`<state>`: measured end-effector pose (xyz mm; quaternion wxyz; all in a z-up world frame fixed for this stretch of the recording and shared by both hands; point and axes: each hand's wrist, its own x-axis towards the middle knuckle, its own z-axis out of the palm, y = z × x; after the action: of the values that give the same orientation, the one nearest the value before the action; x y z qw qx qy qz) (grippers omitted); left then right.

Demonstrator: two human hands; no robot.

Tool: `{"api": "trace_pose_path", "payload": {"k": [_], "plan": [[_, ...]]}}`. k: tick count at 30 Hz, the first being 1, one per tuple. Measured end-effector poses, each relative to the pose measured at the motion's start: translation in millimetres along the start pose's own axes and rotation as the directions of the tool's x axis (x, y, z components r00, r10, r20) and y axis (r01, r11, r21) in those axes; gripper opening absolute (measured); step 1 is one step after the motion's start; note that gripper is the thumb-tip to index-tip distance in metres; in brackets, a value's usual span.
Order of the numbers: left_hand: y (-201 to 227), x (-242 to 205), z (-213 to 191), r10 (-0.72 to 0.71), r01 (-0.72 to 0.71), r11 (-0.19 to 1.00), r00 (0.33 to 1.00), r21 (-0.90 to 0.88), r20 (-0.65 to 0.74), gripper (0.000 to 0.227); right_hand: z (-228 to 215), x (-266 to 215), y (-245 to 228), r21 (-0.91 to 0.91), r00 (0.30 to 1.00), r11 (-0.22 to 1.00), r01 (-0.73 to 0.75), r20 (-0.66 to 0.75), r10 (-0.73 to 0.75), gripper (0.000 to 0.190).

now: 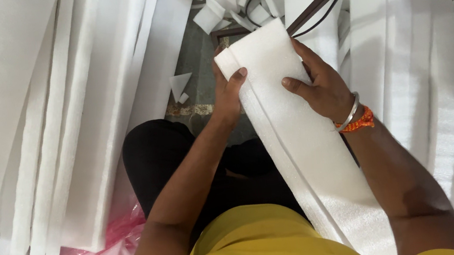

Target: The person sits on the floor and uses a hot wire cutter to slice long strips from white foam sheets. They hold the foam with both hands, guide it through the cutter, and place the cut pieces aside.

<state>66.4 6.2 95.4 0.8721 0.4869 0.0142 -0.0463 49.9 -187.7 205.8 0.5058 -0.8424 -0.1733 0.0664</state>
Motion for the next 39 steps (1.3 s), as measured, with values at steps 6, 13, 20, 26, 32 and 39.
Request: {"api": "trace_pose_path", "payload": {"k": [6, 13, 20, 26, 32, 39], "plan": [[1, -3, 0, -0.062, 0.066, 0.994, 0.997, 0.091, -0.036, 0.096, -2, -8, -11, -0.259, 0.998, 0.965, -0.047, -0.057, 0.034, 0.079], [-17, 2, -10, -0.039, 0.039, 0.998, 0.999, 0.042, 0.001, 0.097, -2, -3, -5, -0.221, 0.999, 0.975, -0.027, -0.026, 0.022, 0.078], [-29, 13, -1, 0.024, 0.039, 0.906, 0.989, -0.421, 0.145, 0.100, 4, 17, 64, 0.370, 0.984, 0.912, -0.179, 0.083, 0.160, 0.072], [-26, 42, 5, 0.041, 0.047, 0.865, 0.986, -0.500, 0.163, 0.106, 0, 31, 95, 0.430, 0.982, 0.882, -0.191, 0.077, 0.175, 0.072], [-37, 58, 1, -0.048, 0.149, 0.818, 0.980, -0.555, 0.193, 0.104, -4, 36, 97, 0.373, 0.984, 0.910, -0.178, 0.062, 0.167, 0.072], [-32, 87, 4, -0.033, 0.132, 0.829, 0.982, -0.544, 0.187, 0.101, -9, 60, 100, 0.316, 0.974, 0.922, -0.223, 0.028, 0.226, 0.073]]}}
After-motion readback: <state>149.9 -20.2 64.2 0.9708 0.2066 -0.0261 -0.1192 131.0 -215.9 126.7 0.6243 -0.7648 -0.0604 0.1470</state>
